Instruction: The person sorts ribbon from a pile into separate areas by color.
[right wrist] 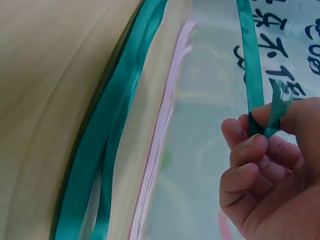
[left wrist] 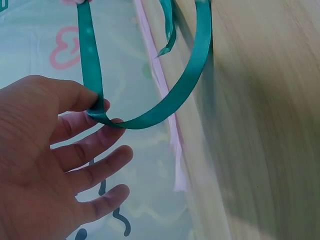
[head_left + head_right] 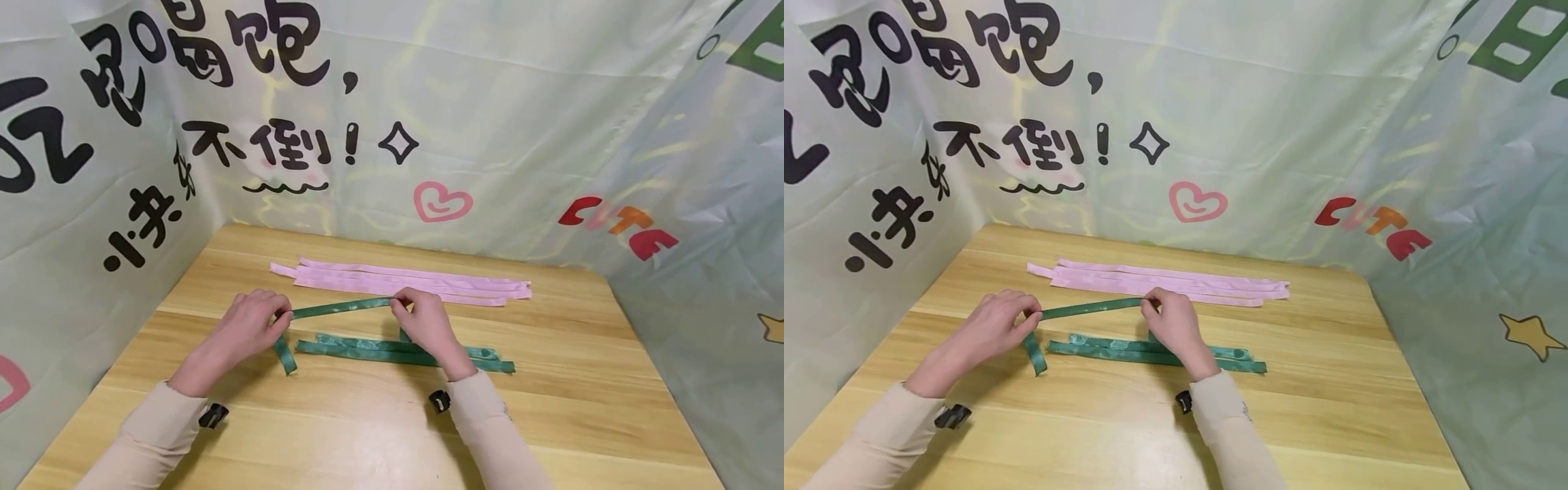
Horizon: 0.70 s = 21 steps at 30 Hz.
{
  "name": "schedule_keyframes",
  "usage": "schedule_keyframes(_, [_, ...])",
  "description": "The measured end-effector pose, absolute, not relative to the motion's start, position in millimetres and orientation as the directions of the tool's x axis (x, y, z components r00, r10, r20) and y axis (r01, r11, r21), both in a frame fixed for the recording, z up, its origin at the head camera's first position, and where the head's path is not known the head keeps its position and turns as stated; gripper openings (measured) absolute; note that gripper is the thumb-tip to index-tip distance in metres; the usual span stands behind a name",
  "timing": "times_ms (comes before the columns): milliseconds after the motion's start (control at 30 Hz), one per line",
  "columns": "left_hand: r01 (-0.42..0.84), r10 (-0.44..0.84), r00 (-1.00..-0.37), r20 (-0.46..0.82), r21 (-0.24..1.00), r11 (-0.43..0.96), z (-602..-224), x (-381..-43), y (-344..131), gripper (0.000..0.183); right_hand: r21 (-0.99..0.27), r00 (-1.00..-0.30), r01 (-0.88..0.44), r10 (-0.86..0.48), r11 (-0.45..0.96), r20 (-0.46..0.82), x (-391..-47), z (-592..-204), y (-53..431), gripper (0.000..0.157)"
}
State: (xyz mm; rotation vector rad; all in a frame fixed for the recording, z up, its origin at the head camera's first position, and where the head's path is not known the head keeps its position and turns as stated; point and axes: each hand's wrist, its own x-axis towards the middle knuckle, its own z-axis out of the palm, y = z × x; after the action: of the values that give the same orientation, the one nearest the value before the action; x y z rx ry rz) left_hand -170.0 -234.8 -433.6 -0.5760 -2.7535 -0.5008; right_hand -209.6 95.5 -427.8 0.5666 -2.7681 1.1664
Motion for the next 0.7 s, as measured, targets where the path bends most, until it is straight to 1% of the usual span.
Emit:
schedule_keyframes(233, [0.444,0.342,-0.873,0.348,0.277,0.852,-432,-171,-232,0.014,-0.667,-0.954,-0.298,-0.244,0.683,0.176,-206,-428,126,0.022])
schedule_keyframes(700, [0.477,0.365,-0.855,0.368,0.282,0.833,-431,-173,-227,0.008,-0.655,-0.967,-0.251,-0.159,0.713,0.197,-202,-433,171,0.018])
